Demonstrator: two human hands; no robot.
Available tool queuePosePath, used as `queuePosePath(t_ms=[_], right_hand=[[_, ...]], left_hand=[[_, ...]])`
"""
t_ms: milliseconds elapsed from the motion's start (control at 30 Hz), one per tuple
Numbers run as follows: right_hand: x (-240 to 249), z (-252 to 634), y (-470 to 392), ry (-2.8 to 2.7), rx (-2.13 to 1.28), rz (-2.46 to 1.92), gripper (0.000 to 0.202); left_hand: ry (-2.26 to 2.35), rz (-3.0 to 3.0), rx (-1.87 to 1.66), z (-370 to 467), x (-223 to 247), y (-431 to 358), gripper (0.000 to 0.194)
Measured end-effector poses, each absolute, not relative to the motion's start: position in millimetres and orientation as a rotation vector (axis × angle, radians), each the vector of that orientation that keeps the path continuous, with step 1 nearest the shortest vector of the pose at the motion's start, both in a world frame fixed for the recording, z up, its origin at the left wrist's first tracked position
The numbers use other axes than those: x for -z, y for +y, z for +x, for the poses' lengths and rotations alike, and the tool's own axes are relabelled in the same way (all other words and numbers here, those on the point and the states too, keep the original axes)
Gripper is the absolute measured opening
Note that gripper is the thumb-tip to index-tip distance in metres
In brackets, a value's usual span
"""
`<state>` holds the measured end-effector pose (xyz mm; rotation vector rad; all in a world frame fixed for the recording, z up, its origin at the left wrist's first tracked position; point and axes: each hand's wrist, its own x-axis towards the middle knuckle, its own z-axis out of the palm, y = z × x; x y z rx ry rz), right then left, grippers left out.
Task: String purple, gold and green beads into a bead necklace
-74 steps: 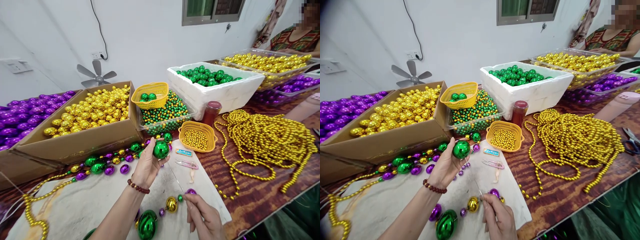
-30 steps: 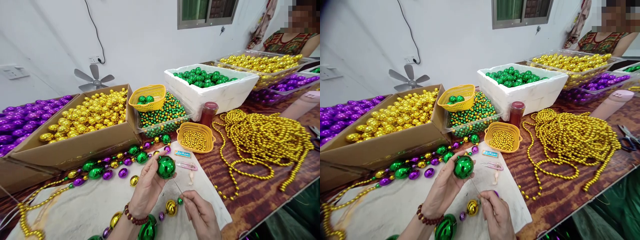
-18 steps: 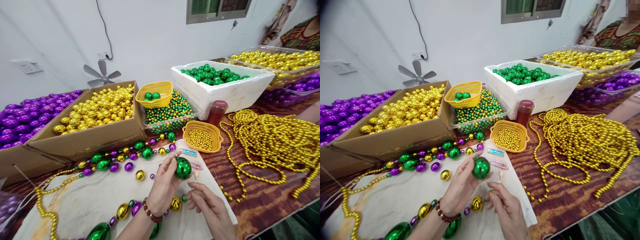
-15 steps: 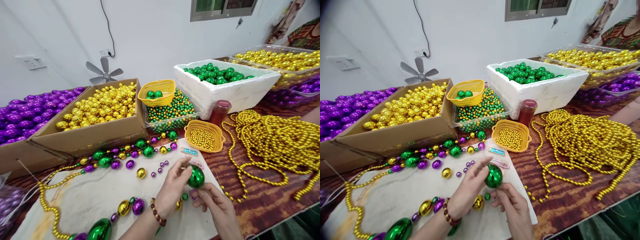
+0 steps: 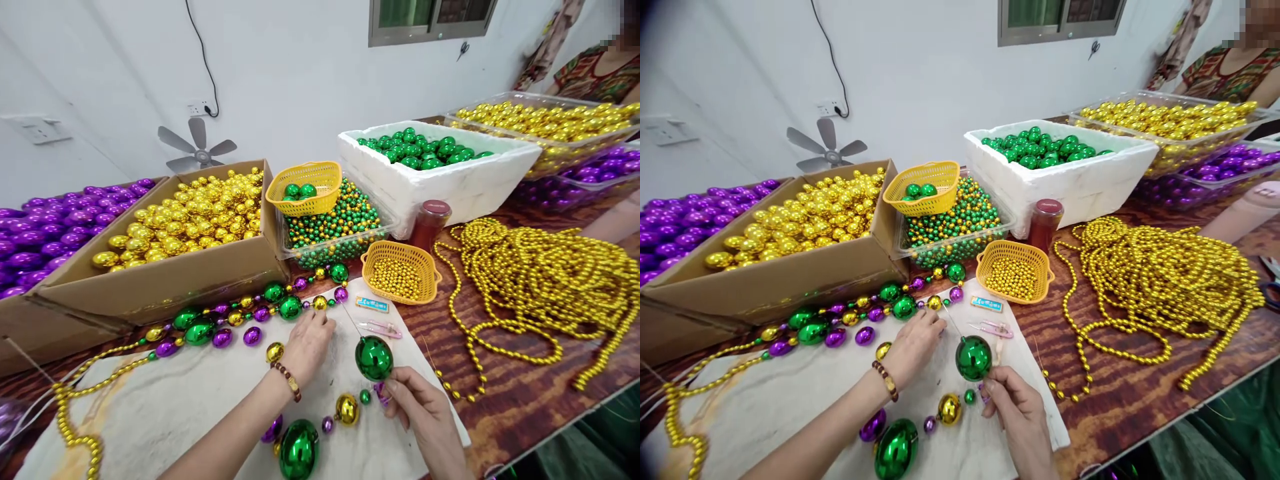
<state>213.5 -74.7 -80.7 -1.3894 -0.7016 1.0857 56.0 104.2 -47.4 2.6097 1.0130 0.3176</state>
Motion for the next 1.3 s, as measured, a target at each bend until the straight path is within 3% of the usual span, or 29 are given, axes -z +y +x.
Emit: queuePosePath(t_ms=[233, 400, 500, 733, 1300], right_hand=[[80, 216, -79, -0.65, -1.018, -1.408, 0.03], [70, 218, -81, -0.719, -0.998, -1.409, 0.031], [64, 216, -83, -0.754, -0.985, -1.42, 0.032], [56, 213, -84, -0.746, -0.932, -1.438, 0.032], [56, 215, -86, -0.771, -0.896, -1.484, 0.032]], left_hand=[[1.036, 2.35, -0.458, 60, 41, 116, 0.016], [0.744, 1.11, -0.623, 64, 6, 104, 0.026], [0.598, 0.797, -0.644, 67, -6, 95, 0.025], [0.54, 0.712, -0.679, 66, -4, 93, 0.016], [0.512, 0.67, -0.637, 65, -5, 95, 0.016]])
